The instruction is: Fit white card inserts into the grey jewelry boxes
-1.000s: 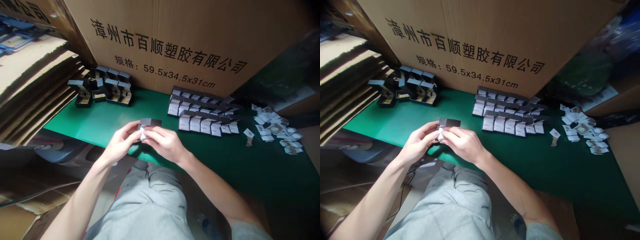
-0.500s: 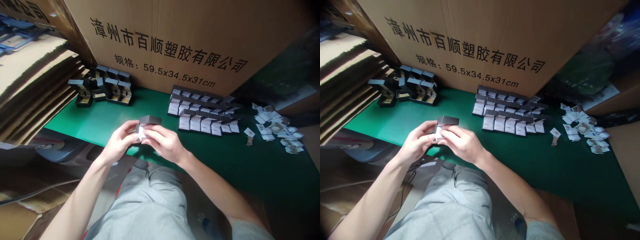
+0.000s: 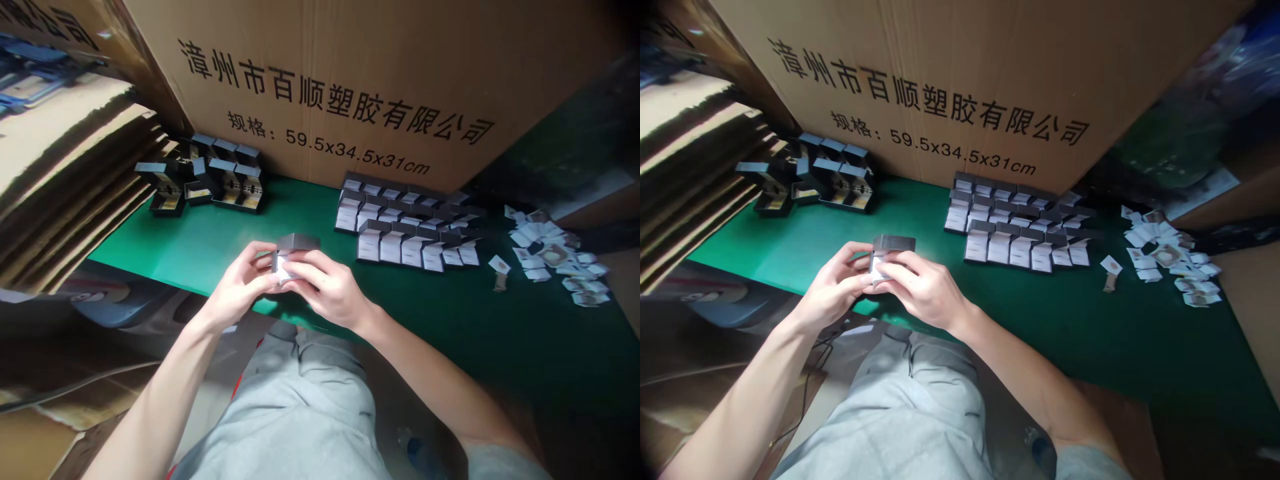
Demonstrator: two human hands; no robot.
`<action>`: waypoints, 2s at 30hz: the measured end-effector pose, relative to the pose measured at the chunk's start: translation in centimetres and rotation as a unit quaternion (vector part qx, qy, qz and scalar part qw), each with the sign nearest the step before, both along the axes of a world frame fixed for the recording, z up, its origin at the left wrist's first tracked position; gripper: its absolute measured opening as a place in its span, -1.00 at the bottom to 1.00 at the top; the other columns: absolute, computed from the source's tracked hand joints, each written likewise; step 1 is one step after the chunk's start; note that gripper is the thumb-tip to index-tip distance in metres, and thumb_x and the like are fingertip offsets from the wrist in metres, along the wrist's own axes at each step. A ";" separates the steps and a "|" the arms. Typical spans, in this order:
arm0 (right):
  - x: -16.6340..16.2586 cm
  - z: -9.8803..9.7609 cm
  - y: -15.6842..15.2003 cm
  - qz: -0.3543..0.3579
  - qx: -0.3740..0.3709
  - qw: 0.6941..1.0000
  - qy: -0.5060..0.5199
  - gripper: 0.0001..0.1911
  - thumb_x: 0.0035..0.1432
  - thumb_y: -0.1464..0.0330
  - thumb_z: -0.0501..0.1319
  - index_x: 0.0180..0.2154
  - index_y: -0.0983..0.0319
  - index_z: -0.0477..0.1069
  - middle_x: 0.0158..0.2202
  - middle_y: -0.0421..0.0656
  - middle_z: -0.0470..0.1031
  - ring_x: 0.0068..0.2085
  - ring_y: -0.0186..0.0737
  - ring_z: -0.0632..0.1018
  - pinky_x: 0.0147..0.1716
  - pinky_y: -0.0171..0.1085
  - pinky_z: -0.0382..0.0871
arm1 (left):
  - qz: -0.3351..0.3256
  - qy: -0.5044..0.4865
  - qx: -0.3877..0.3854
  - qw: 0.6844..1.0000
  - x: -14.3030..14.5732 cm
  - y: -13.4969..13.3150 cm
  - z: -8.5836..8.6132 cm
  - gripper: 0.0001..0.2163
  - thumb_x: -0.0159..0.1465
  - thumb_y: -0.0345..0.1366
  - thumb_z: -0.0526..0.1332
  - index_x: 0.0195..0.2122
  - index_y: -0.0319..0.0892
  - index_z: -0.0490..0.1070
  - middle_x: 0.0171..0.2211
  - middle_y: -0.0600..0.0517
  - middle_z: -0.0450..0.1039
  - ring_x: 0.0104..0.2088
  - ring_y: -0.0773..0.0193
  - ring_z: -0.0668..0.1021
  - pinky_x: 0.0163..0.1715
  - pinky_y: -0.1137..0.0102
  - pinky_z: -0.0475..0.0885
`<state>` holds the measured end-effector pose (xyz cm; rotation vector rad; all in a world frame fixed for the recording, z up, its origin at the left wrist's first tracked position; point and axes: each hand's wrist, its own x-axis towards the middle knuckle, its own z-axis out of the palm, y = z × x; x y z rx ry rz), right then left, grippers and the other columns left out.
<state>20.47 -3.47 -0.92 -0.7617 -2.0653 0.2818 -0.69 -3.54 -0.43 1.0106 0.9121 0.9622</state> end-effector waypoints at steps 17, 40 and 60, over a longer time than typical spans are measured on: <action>-0.4 -0.2 -0.1 -0.022 0.054 0.997 -0.041 -0.79 0.44 0.22 0.28 -0.11 0.22 0.60 -0.04 -0.05 0.68 -0.14 -0.30 0.71 -0.14 -0.38 0.61 | 0.015 0.057 0.009 0.998 0.0 0.1 0.2 -0.63 0.19 -0.22 0.42 -0.05 -0.08 0.33 -0.19 0.05 0.57 -0.42 0.32 0.59 -0.44 0.46 0.52; -0.2 0.7 -0.3 -0.054 0.064 0.996 -0.015 -0.86 0.43 0.36 0.20 -0.15 0.21 0.54 -0.20 -0.11 0.68 -0.36 -0.40 0.65 -0.43 -0.43 0.52 | 0.031 0.022 0.009 0.999 -0.3 -0.2 0.2 -0.39 0.11 -0.14 0.55 0.18 -0.12 0.50 -0.12 -0.10 0.64 -0.14 0.07 0.69 -0.22 0.35 0.66; -0.5 -0.8 -0.1 -0.062 0.100 0.988 -0.099 -0.85 0.45 0.41 0.22 -0.13 0.15 0.58 -0.16 -0.18 0.67 -0.30 -0.41 0.64 -0.38 -0.42 0.42 | 0.065 0.071 0.036 0.995 0.0 0.0 -0.8 -0.47 0.14 -0.35 0.33 0.18 -0.11 0.46 -0.09 -0.05 0.59 -0.41 0.32 0.51 -0.37 0.44 0.54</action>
